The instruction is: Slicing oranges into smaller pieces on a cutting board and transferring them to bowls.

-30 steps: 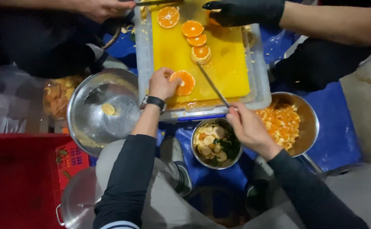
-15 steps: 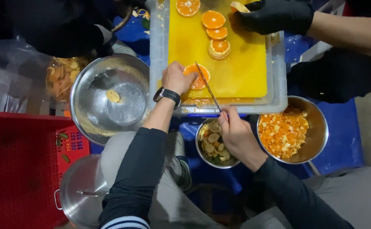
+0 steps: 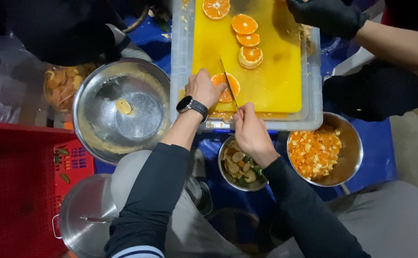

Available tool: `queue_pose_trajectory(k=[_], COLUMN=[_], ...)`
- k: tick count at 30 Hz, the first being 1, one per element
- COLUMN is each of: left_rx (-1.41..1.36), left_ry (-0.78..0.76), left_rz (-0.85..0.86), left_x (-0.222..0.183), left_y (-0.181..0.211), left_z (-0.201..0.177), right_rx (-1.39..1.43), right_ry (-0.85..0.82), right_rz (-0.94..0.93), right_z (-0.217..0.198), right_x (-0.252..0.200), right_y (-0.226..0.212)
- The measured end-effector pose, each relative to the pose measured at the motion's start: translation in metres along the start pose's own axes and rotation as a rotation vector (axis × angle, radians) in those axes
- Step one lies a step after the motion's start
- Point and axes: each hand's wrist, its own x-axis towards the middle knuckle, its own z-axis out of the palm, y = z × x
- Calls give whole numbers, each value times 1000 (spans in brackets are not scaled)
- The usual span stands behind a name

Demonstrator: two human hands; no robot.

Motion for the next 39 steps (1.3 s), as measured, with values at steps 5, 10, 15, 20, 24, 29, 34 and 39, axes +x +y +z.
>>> queue_pose_trajectory(k=[5,10,15,20,24,29,34,39], left_rx=[-22,-28,12,29,68,27,-5,23], left_ry=[-6,-61,-91,-78,-110,-105,-72,1], left_rz=[13,-30,-25,13,29,22,123,33], left_x=[1,8,12,12,16,12,22,15], left_y=[1,5,1,1,0,3,-9,3], left_z=[-5,-10,-9,-9,-9,-12,-1,-2], right_rx=[9,40,72,49,-66,-27,-84,134], right_ry=[36,11,27,33,4,-30,71,-4], right_rz=[-40,71,87,45,56,73,6,138], right_z=[-5,-10,-14,-13,-7,10,6,-3], right_x=[-25,-69,-73,-65,-44,6,-44,-100], right_y=[-11,-5,-15,-29,-33,-21,-17,-5])
